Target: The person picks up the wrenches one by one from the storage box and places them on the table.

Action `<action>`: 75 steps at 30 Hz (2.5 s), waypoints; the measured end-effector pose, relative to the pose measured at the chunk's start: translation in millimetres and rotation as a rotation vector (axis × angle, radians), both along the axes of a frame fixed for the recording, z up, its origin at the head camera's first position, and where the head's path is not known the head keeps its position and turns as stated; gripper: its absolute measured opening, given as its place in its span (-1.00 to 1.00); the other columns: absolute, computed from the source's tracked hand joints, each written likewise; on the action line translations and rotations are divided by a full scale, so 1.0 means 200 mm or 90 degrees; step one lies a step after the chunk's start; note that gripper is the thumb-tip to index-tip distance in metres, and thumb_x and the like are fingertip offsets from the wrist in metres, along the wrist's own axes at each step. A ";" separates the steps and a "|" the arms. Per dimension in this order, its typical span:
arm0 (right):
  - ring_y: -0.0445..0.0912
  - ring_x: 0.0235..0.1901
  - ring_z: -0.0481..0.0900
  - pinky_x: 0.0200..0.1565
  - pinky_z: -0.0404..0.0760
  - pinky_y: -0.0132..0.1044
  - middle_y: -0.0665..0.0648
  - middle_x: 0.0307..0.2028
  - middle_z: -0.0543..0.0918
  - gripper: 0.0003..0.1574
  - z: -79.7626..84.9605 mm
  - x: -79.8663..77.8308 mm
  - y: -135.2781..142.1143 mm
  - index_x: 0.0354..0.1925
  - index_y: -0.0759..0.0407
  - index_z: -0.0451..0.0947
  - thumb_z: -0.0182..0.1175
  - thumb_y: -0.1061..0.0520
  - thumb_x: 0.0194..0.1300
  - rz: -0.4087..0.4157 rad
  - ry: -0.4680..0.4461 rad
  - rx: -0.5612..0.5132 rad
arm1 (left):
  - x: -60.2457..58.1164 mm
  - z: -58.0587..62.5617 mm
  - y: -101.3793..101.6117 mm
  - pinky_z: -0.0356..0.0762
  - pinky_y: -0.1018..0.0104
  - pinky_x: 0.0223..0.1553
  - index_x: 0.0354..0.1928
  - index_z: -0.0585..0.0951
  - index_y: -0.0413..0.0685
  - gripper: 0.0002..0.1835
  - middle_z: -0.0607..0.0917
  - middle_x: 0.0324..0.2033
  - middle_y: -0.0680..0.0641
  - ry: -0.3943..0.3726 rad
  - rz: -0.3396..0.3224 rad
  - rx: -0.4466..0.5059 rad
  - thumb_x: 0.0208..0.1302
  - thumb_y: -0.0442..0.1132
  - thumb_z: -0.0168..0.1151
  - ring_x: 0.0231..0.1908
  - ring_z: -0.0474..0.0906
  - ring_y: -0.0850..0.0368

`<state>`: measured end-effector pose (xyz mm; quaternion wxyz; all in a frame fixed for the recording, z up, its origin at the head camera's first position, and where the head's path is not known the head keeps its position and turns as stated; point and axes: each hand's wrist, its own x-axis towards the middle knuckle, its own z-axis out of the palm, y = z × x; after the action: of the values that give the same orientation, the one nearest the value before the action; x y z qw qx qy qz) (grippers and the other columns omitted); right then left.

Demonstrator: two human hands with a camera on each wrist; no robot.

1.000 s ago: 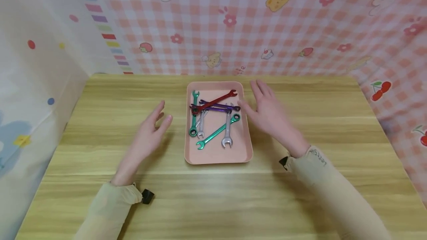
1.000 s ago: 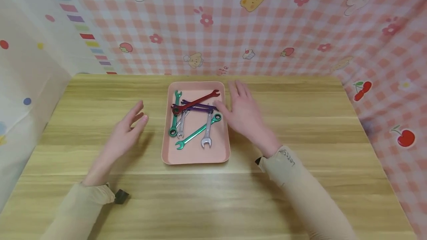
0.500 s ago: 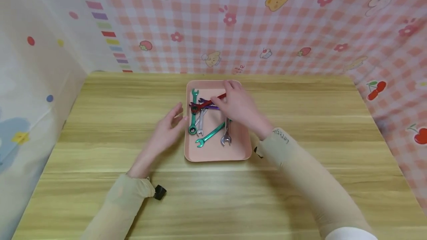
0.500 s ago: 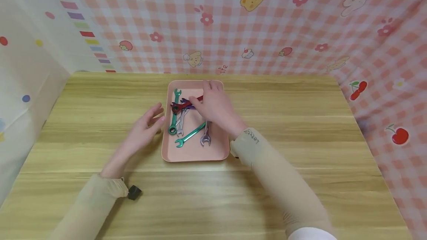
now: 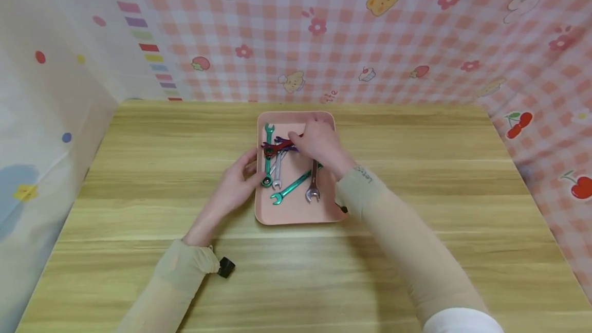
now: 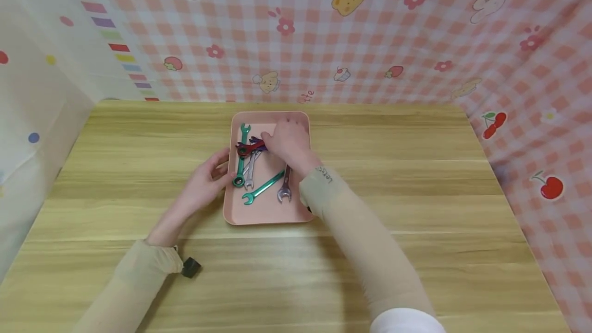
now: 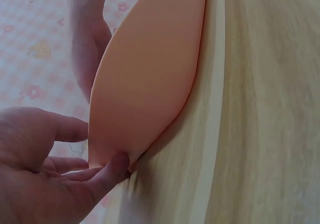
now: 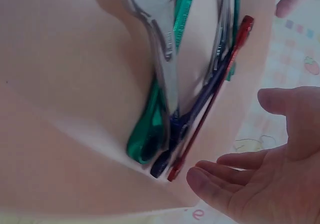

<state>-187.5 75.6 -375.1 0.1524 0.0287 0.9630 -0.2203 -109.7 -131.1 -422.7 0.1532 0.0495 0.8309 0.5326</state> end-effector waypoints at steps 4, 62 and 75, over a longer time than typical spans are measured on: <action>0.01 -0.17 0.67 -0.19 0.69 -0.23 0.21 -0.01 0.62 -0.18 -0.03 -0.01 0.01 0.43 0.27 0.36 0.05 -0.31 0.58 -0.017 -0.025 0.009 | 0.00 0.00 0.00 0.47 -0.07 0.52 0.67 0.11 -0.07 -0.26 0.29 0.61 -0.29 -0.006 -0.009 -0.019 0.55 -0.34 0.11 0.54 0.38 -0.26; -0.17 -0.56 0.51 -0.38 0.57 -0.39 0.01 -0.55 0.54 -0.44 -0.12 -0.08 -0.07 0.31 0.33 0.55 0.29 0.30 0.36 -0.500 0.004 -0.596 | -0.02 0.02 -0.02 0.33 -0.07 0.61 0.69 0.05 0.01 -0.23 0.22 0.65 -0.21 -0.028 -0.011 -0.062 0.58 -0.28 0.10 0.57 0.33 -0.22; -0.26 -0.65 0.56 -0.47 0.67 -0.50 0.10 -0.42 0.64 -0.45 -0.17 -0.09 -0.06 0.29 0.33 0.55 0.33 0.37 0.35 -0.592 -0.006 -0.729 | 0.02 0.02 -0.01 0.37 -0.08 0.59 0.69 0.07 -0.01 -0.23 0.26 0.63 -0.24 -0.021 -0.020 -0.067 0.56 -0.28 0.12 0.55 0.37 -0.23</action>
<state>-204.7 63.2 -408.9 0.0384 0.3508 0.5849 -0.7303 -106.2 -132.3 -419.3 0.1774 0.0453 0.8543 0.4864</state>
